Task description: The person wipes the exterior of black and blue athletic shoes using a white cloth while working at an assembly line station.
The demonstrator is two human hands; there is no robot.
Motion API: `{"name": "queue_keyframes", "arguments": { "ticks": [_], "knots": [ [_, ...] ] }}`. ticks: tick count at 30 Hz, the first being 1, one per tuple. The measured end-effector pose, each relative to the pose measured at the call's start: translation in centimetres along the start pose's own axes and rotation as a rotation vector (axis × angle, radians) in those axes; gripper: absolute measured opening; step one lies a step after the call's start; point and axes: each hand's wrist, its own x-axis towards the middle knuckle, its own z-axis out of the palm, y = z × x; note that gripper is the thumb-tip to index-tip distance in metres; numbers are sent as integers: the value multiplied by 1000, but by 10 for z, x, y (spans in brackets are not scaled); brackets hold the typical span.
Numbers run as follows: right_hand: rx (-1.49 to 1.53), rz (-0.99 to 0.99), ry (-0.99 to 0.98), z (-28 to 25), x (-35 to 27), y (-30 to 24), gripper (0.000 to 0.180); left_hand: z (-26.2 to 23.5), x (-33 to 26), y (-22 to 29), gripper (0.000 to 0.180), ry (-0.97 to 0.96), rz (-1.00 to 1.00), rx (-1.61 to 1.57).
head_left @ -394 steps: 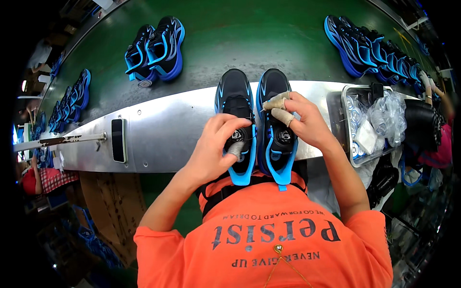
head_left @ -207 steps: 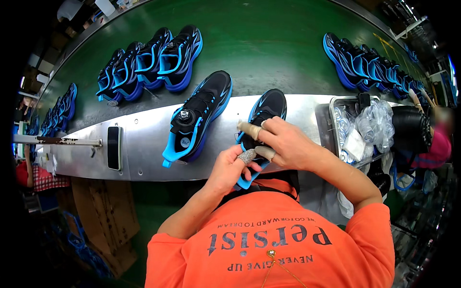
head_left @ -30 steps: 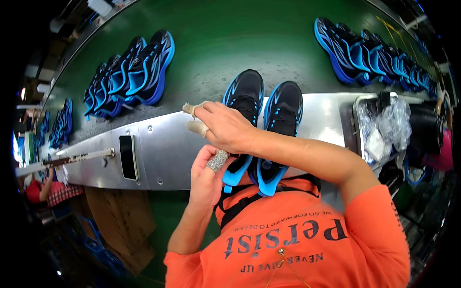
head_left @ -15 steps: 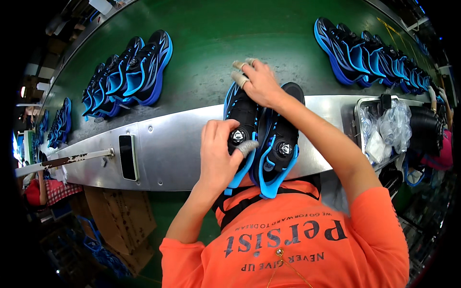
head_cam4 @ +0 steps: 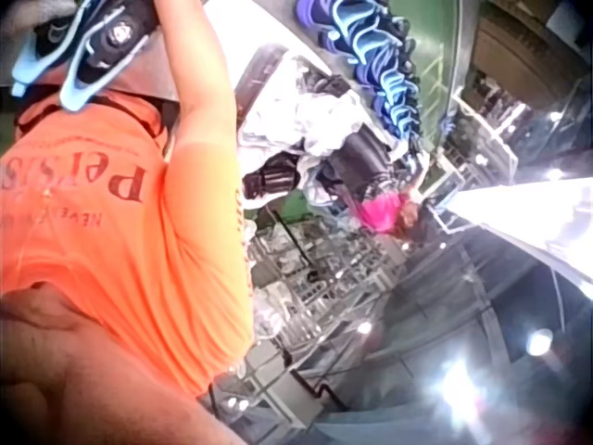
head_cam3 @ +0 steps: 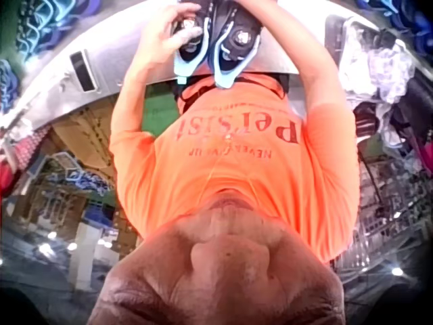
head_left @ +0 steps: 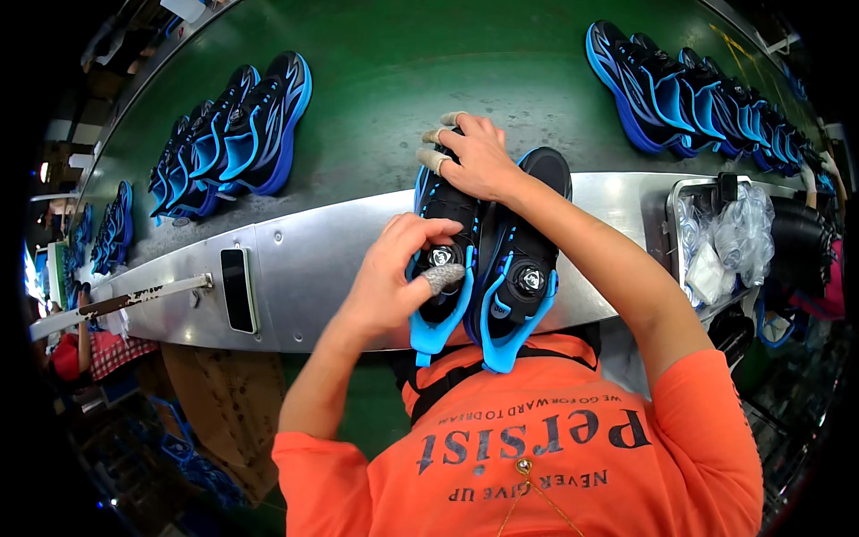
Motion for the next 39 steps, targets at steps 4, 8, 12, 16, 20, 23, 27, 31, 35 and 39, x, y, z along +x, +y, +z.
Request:
{"name": "queue_keyframes", "arguments": {
  "ticks": [4,8,12,16,20,23,27,31,35,39],
  "knots": [
    [-39,-1,-7,-1,0,-1,40,-22,7,8,40,-240,130,130],
    [-18,-11,21,0,-2,11,38,-6,-23,17,32,158,0,62],
    [-13,-26,29,1,-2,9,36,7,-61,29,32,153,-730,-652],
    [-60,-40,68,7,-4,12,34,31,-37,35,37,201,-751,-1010],
    [-34,-66,72,7,-3,11,32,53,-40,19,22,298,-550,-530],
    [47,-140,46,1,-2,15,29,68,-44,20,23,355,-444,-553],
    [122,-281,100,-38,-14,1,30,55,-44,17,22,330,-572,-933],
    [506,-359,-639,-94,-56,-39,36,53,-48,19,20,318,-574,-1055],
    [412,-405,-409,-79,-72,-41,39,61,-46,17,23,328,-552,-1120],
    [363,-317,-253,-68,-89,-47,32,63,-45,13,29,318,-557,-1126]
  ]
}}
